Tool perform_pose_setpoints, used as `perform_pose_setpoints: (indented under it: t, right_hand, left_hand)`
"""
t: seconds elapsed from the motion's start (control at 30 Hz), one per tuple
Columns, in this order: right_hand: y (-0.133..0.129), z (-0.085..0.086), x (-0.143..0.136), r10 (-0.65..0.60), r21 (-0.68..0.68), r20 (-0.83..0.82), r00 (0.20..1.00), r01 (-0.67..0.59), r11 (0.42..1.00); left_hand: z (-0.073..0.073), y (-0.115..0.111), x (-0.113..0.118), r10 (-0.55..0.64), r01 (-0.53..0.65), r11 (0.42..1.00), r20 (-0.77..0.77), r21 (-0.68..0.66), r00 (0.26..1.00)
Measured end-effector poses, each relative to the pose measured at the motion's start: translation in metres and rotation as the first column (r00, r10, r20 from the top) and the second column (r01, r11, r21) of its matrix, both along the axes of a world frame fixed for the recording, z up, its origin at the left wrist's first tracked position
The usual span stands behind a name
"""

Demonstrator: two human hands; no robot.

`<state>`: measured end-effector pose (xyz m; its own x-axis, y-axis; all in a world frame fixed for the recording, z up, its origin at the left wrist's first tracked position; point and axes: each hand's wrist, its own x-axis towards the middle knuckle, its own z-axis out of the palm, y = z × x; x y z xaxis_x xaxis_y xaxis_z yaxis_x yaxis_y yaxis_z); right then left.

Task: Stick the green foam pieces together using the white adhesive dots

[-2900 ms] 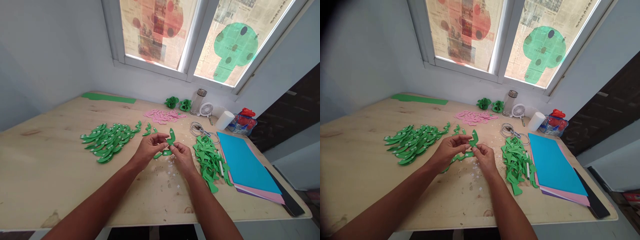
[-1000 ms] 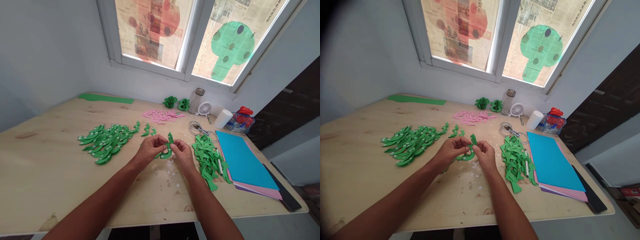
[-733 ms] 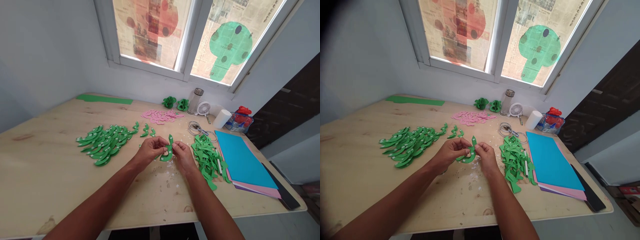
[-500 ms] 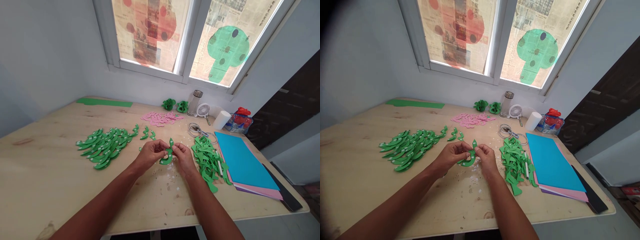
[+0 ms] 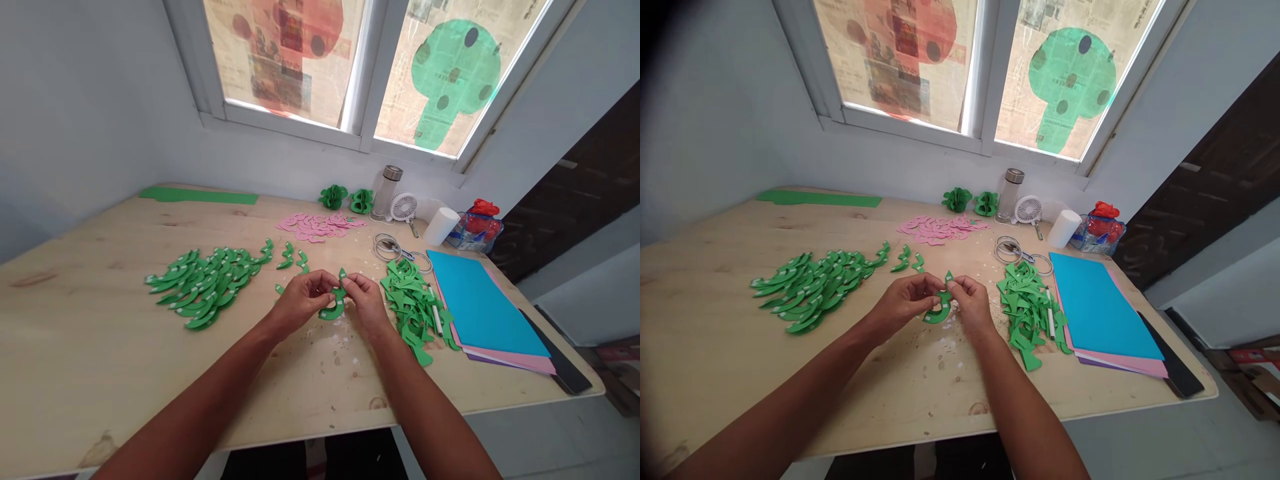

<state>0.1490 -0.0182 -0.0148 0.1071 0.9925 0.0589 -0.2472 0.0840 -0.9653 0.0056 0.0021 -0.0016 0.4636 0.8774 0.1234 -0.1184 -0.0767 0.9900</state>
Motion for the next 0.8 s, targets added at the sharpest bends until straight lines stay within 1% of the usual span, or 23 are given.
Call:
perform_pose_setpoints:
  t: [0.27, 0.37, 0.47, 0.53, 0.63, 0.73, 0.8]
  right_hand:
    - [0.0012, 0.0007, 0.0011, -0.04, -0.007, 0.038, 0.998, 0.04, 0.999]
    - [0.0014, -0.0009, -0.0002, -0.037, -0.039, -0.028, 0.999, 0.036, 0.999]
    - [0.0014, -0.0035, -0.0019, -0.019, -0.07, -0.131, 0.991, 0.009, 0.997]
    - [0.0012, -0.0042, -0.0025, -0.018, -0.074, -0.148, 0.989, 0.007, 0.997]
    - [0.0005, -0.0025, -0.002, -0.03, -0.045, -0.063, 0.998, 0.027, 0.999]
    - [0.0, 0.0003, -0.0004, -0.076, 0.0, 0.042, 0.996, 0.076, 0.997]
    - [0.0001, 0.0007, 0.0006, -0.102, 0.018, 0.076, 0.992, 0.101, 0.995]
  left_hand:
    - [-0.0014, -0.0002, 0.0019, -0.004, 0.004, 1.0, -0.015, 0.022, 1.0]
    - [-0.0007, -0.0012, 0.0024, -0.004, 0.005, 1.0, -0.017, 0.019, 1.0]
    - [0.0009, -0.0021, 0.0027, -0.013, 0.013, 1.0, 0.008, -0.02, 1.0]
    - [0.0017, -0.0022, 0.0025, -0.017, 0.019, 0.999, 0.024, -0.05, 1.0]
    - [0.002, -0.002, 0.0021, -0.007, 0.008, 0.996, 0.016, -0.09, 1.0]
    - [0.0017, -0.0021, 0.0025, -0.006, 0.006, 0.994, -0.001, -0.113, 1.0]
    - [0.0016, -0.0025, 0.0031, -0.014, 0.014, 0.993, 0.001, -0.115, 1.0]
